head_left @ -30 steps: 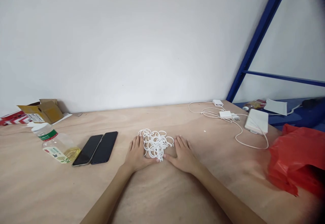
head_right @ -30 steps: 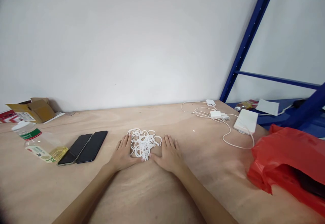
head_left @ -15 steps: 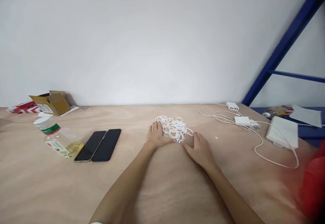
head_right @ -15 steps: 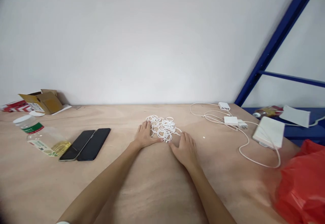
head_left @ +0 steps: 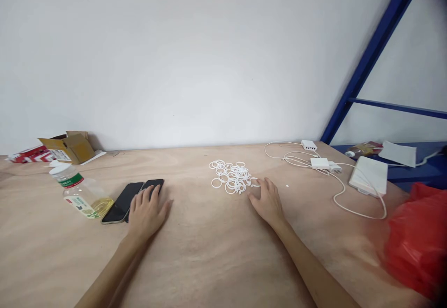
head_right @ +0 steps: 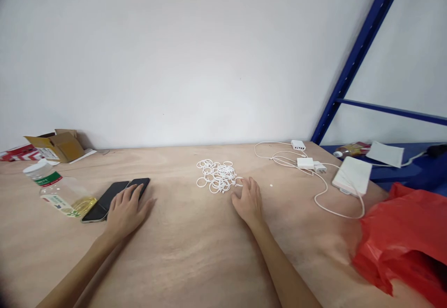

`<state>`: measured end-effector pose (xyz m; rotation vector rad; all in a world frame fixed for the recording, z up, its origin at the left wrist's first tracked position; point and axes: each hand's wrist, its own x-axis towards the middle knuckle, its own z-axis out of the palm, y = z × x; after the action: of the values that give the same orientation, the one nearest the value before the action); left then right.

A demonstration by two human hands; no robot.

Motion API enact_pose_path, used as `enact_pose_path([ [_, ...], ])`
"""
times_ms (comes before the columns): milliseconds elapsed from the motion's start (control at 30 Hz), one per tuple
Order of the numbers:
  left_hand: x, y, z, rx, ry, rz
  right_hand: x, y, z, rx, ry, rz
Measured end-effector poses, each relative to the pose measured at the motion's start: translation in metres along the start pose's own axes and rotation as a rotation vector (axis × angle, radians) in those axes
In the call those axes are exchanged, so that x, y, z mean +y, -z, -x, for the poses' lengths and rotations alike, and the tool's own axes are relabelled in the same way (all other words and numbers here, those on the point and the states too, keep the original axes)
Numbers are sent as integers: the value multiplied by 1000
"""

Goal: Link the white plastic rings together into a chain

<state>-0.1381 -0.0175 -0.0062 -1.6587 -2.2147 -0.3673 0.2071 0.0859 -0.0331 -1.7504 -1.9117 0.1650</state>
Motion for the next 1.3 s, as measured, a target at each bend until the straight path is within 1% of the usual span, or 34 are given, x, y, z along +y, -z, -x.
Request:
enact_pose_path([
  [67,-11,2,3,-43,20,-77,1,0,0,7,-3,-11],
  [133,-15,1,5,-82,40,-99,2,-2,0,24,0,-18],
  [267,-15,-5,5,-117,97,-92,4,-4,0,39,-2,-28],
  [367,-11,-6,5,-152,76,-80,3,-3,0,43,-6,-33],
  [467,-5,0,9,-157,43,-12,1,-1,0,35,-16,-42],
  [567,0,6,13,-132,53,48,1,-1,-1,28,-33,-51],
  [633,-1,8,13,-137,61,57,2,-2,-1,36,-34,-56],
  [733,-5,7,13,-178,53,71,4,-6,-2,59,-19,-68],
  [833,-8,5,11,-160,112,64,7,-8,-2,89,1,-90],
  [933,-6,6,5,-159,183,41,10,-11,-2,110,13,-110],
  [1067,-2,7,-14,-234,292,38,13,-14,-4,116,17,-136],
  [1200,-1,6,-35,-327,277,44,14,-15,-4,142,27,-152],
  [1300,-2,5,-42,-341,263,42,13,-14,-4,144,24,-159],
])
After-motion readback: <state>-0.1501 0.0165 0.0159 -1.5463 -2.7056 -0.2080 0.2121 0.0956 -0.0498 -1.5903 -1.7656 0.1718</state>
